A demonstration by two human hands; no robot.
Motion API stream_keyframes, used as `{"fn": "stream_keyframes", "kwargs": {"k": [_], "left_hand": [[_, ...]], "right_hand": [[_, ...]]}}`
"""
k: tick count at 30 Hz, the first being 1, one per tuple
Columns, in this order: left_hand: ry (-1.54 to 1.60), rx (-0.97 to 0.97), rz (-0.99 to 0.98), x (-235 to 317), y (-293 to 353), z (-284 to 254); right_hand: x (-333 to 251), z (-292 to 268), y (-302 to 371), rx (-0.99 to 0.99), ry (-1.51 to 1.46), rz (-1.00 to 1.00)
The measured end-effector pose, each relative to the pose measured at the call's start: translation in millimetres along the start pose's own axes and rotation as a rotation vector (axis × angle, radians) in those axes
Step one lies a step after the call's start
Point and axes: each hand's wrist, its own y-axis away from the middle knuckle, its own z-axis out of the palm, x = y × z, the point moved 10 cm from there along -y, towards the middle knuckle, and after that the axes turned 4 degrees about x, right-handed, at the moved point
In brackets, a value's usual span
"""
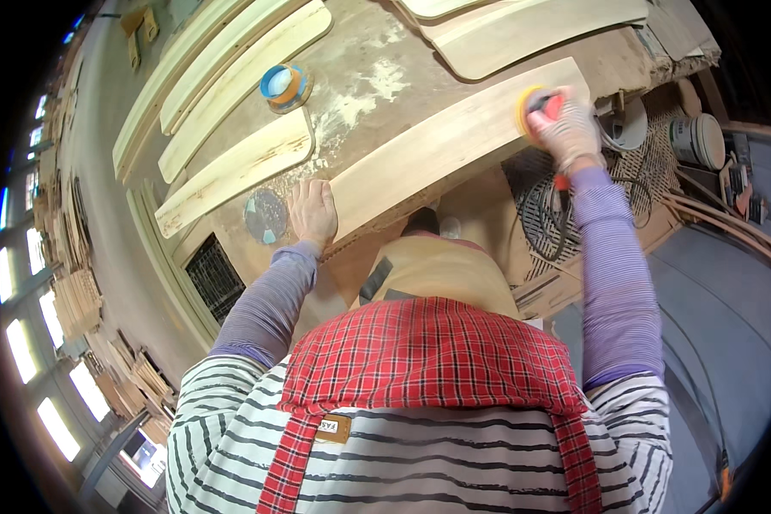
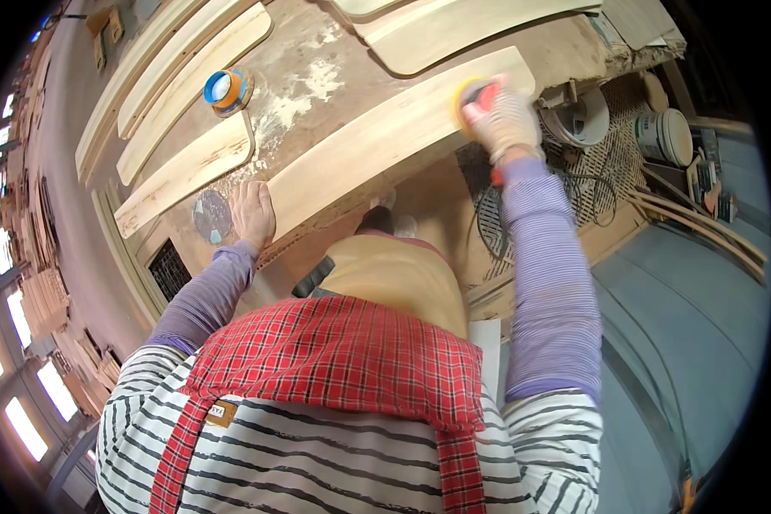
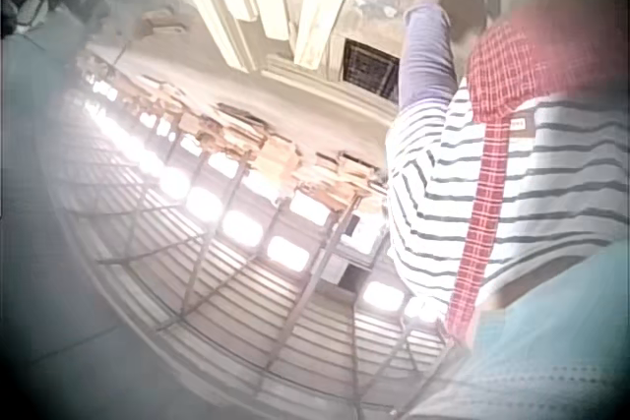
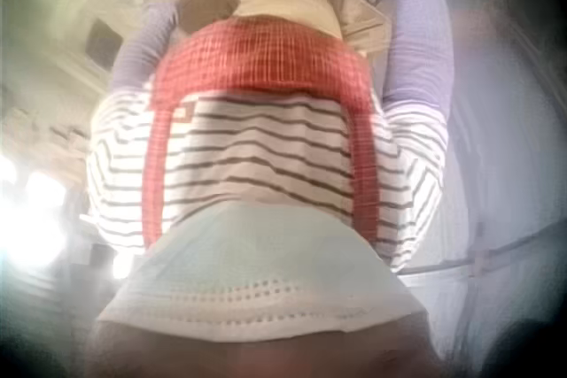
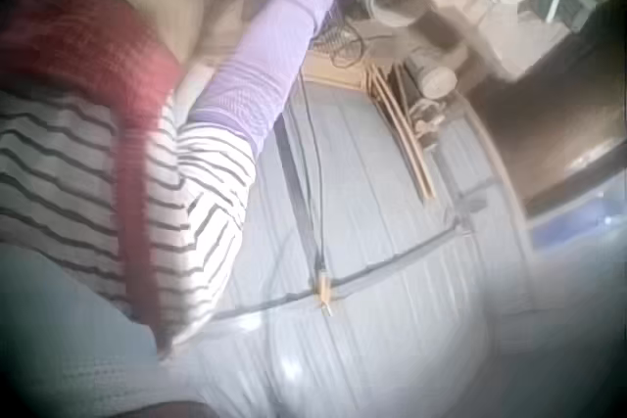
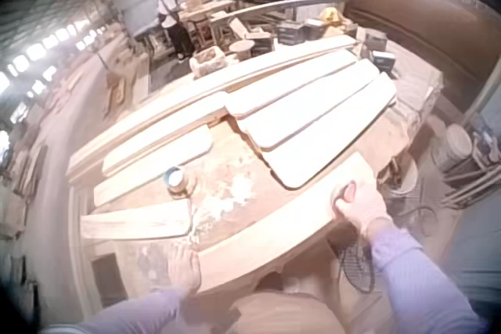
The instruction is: The person sands wooden boards using a power sander, applies liquid from a bottle to one board, and wipes it with a cloth.
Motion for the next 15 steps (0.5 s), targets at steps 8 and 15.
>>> {"fn": "stream_keyframes", "kwargs": {"k": [8, 15], "left_hand": [[0.128, -0.125, 0.477, 75.0, -5.1, 12.2], [-0.022, -0.112, 0.712, 201.0, -27.6, 57.2]], "right_hand": [[-31.4, 19.0, -7.2, -0.112, 0.043, 0.01], [-56.1, 21.7, -7.6, -0.158, -0.034, -0.027]]}}
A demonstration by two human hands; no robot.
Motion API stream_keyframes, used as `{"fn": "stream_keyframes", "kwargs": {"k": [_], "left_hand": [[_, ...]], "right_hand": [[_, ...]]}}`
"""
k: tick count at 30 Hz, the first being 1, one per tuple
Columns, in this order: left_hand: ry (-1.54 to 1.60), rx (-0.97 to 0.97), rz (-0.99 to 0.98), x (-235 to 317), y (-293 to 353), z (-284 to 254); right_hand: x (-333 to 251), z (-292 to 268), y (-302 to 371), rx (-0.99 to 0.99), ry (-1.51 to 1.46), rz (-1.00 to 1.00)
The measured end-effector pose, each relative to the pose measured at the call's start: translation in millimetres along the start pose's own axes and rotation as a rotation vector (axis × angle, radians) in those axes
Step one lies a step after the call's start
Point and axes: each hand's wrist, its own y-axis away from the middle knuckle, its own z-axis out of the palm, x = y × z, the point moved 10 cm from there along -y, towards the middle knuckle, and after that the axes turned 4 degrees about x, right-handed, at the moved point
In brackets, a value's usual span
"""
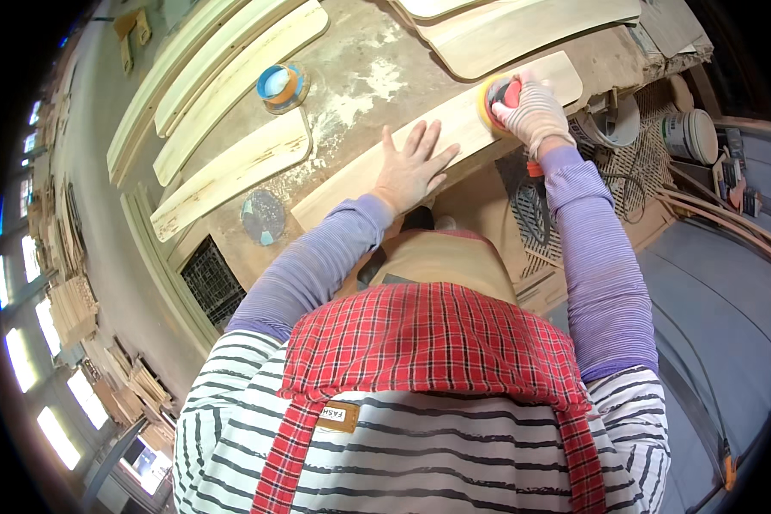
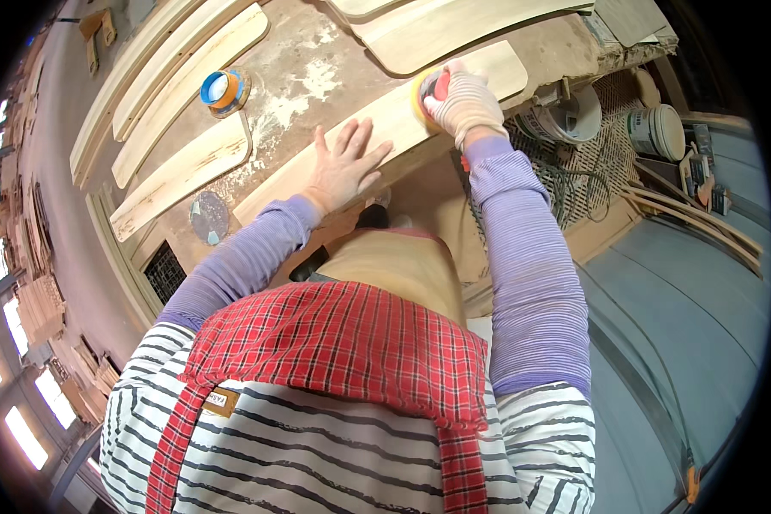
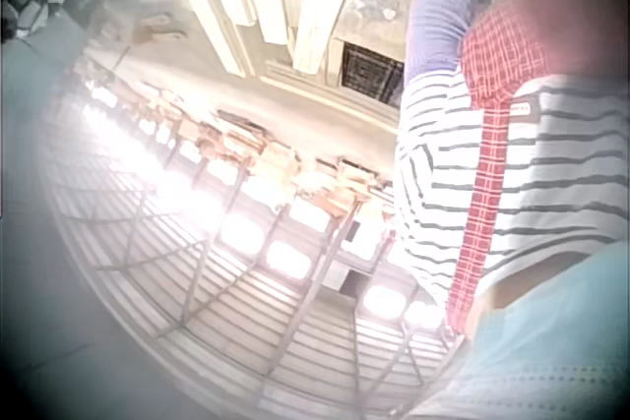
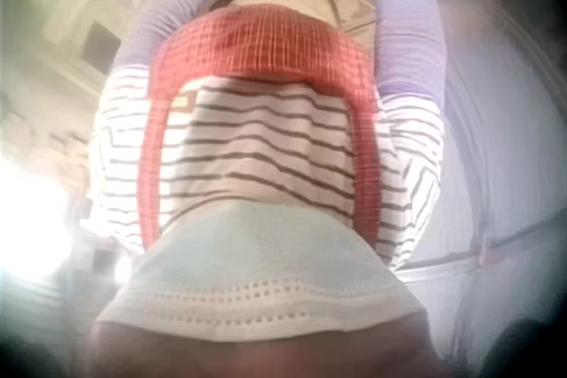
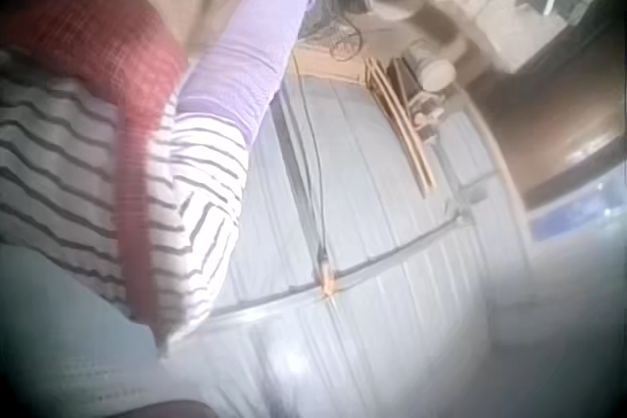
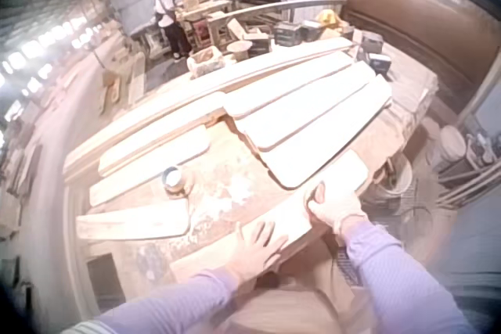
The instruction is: The person sands wooden boards using a power sander, applies liquid from a bottle to one board, and wipes it with a cloth.
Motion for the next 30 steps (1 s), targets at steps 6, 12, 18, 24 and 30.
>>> {"fn": "stream_keyframes", "kwargs": {"k": [6, 12, 18, 24, 30], "left_hand": [[0.0, -0.045, 0.074, 11.7, -7.1, 3.1], [0.155, -0.038, 0.11, -14.0, 29.6, -5.7], [0.146, 0.113, -0.704, -142.8, 194.9, -51.6], [0.448, 0.181, -0.977, -177.5, 261.6, -31.2], [0.894, 0.105, -1.099, -191.6, 264.5, -4.7]], "right_hand": [[10.4, 2.3, -3.5, 0.004, 0.033, 0.022], [17.3, 2.4, 5.9, 0.02, 0.027, -0.041], [34.9, -8.9, -2.8, 0.083, 0.052, 0.004], [-149.7, 94.1, 110.1, -0.277, -0.077, -0.366], [-224.9, 190.3, 175.7, -0.717, 0.017, -0.561]]}}
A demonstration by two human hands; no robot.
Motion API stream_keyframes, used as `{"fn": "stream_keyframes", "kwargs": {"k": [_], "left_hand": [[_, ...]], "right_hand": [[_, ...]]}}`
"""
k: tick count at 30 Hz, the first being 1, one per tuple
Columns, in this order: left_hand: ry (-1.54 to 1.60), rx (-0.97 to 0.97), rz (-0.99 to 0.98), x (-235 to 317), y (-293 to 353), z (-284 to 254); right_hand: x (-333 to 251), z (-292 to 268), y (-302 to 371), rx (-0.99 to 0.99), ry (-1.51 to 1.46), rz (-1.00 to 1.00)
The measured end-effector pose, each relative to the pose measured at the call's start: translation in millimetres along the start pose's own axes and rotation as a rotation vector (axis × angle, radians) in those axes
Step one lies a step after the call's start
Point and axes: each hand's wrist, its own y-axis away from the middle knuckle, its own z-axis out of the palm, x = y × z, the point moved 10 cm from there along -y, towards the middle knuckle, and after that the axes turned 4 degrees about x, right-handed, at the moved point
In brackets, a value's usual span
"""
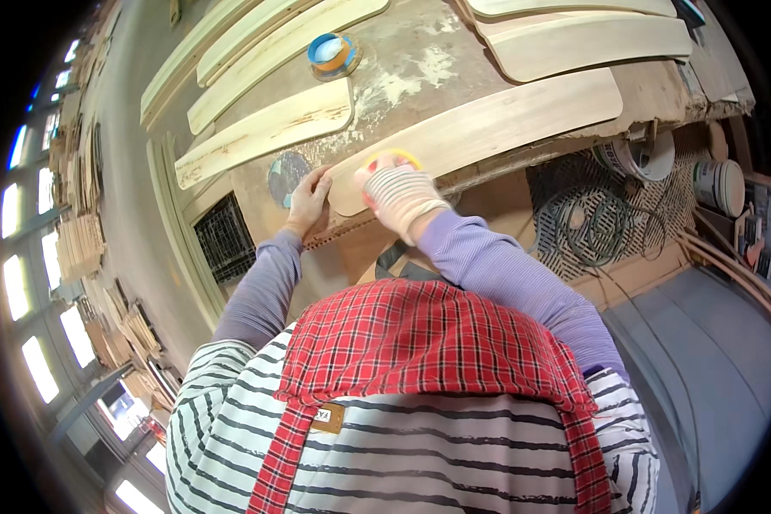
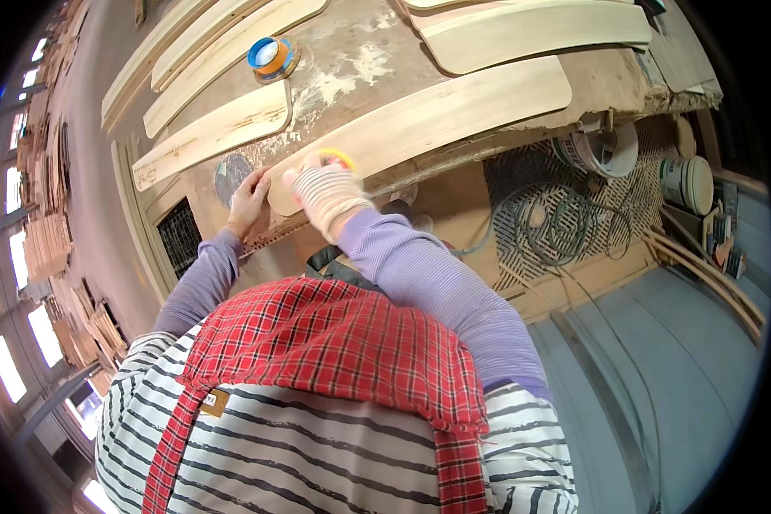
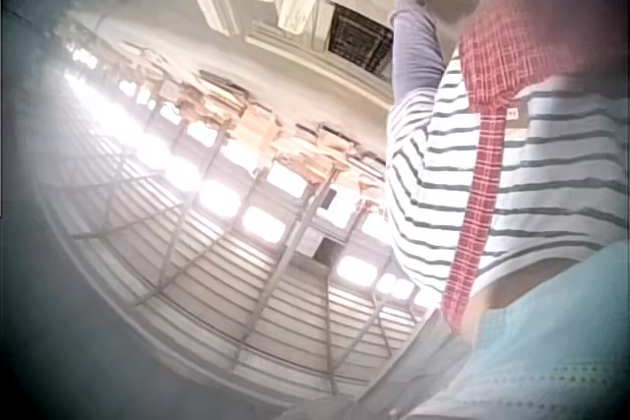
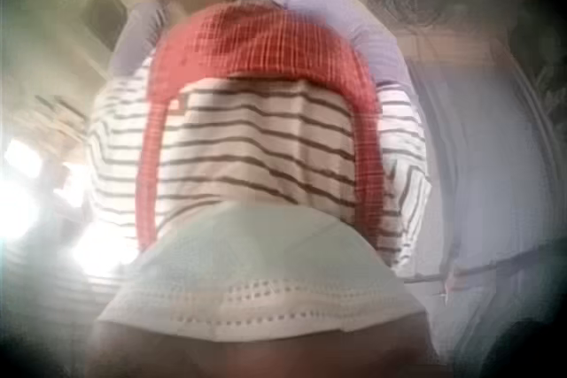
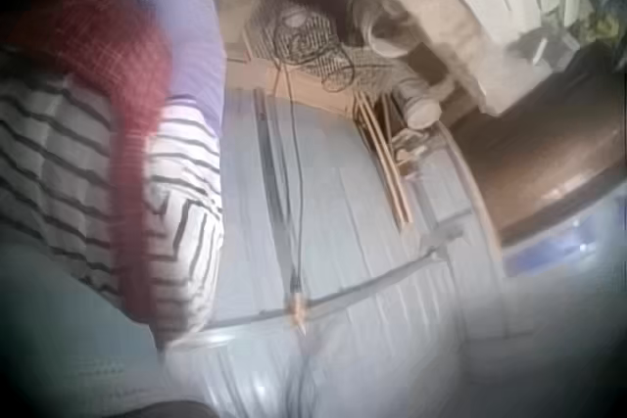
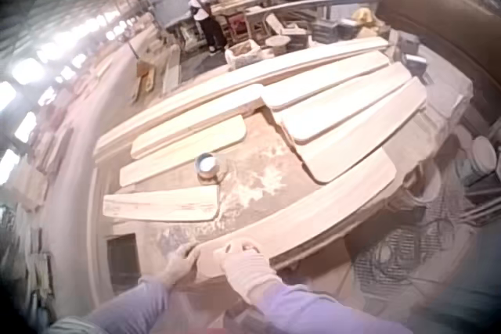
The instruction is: The person sands wooden boards using a power sander, applies liquid from a bottle to one board, and wipes it with a cloth.
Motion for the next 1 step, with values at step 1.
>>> {"fn": "stream_keyframes", "kwargs": {"k": [1], "left_hand": [[-0.054, 0.003, -0.012, -25.1, 2.7, -8.1]], "right_hand": [[-11.7, -26.4, 17.6, -0.195, 0.119, -0.046]]}}
